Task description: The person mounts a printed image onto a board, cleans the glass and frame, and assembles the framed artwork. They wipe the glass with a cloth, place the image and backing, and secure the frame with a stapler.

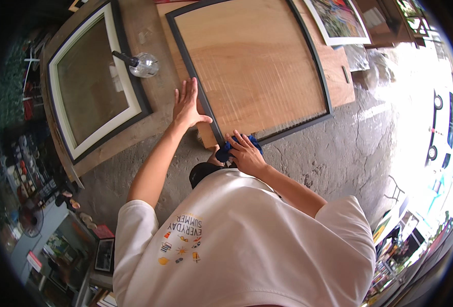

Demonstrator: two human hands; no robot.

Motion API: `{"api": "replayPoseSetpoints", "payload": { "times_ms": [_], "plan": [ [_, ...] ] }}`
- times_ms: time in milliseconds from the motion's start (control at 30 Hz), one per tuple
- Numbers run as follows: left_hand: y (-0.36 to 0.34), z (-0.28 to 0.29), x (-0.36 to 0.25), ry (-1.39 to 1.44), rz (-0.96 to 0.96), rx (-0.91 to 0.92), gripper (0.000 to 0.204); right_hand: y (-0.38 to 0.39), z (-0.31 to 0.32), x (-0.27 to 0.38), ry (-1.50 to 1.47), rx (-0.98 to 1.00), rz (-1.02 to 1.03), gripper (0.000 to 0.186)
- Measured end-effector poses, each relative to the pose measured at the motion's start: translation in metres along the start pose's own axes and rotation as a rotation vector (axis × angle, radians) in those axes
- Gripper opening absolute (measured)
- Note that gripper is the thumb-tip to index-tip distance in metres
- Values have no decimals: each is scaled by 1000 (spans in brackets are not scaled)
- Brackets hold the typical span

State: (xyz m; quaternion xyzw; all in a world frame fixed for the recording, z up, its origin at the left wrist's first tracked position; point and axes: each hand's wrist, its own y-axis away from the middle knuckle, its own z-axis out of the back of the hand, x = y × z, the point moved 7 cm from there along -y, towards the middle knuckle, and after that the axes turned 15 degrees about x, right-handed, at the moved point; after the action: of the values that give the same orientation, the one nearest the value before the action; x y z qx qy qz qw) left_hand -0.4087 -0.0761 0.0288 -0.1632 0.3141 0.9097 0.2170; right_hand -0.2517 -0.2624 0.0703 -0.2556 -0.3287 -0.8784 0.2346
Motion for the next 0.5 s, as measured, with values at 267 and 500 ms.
{"api": "replayPoseSetpoints", "payload": {
  "times_ms": [267, 500],
  "plan": [
    [-3, 0, 0, -15, 6, 79, 151, 105, 55, -126, 411, -413, -441, 15],
    [-3, 2, -5, 0, -4, 90, 153, 168, 79, -283, 145, -743, -1171, 38]
  ]
}}
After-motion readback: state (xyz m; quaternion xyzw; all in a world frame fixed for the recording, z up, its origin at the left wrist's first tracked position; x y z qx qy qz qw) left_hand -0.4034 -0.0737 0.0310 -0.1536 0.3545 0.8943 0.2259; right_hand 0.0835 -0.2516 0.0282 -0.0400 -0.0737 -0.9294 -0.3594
